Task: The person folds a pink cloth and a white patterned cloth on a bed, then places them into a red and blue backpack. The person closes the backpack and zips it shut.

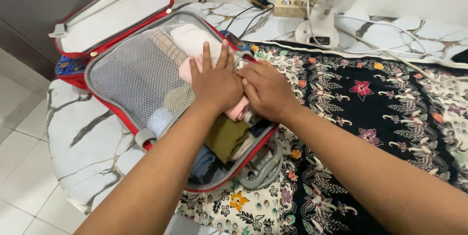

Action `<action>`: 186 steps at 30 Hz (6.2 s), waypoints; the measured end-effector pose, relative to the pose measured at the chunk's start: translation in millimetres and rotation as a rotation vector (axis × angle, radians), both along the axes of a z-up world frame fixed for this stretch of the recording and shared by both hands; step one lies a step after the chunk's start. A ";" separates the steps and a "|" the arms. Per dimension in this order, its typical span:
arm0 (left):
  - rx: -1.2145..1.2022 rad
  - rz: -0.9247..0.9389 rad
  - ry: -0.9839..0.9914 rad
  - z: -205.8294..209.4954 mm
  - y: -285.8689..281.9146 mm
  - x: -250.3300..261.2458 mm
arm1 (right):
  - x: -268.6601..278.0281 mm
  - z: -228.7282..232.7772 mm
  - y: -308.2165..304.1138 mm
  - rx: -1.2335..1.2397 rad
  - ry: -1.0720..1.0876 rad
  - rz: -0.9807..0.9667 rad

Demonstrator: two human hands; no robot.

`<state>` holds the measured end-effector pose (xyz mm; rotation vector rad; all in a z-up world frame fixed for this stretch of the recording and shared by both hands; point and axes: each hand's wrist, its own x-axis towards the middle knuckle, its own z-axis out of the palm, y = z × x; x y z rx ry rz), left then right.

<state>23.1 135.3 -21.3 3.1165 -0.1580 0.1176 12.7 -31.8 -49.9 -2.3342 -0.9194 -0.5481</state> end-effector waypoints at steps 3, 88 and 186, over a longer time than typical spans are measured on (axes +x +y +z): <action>0.043 0.019 0.109 0.7 -2.6 2.4 | -11.8 -5.2 -10.5 -0.223 0.144 -0.023; -1.293 0.235 0.383 -104.3 -391.5 -68.5 | -181.2 -16.6 -382.4 0.070 1.168 -0.423; -1.265 0.497 0.415 -147.9 -212.2 -94.7 | -214.6 -79.1 -510.8 1.108 0.930 -1.312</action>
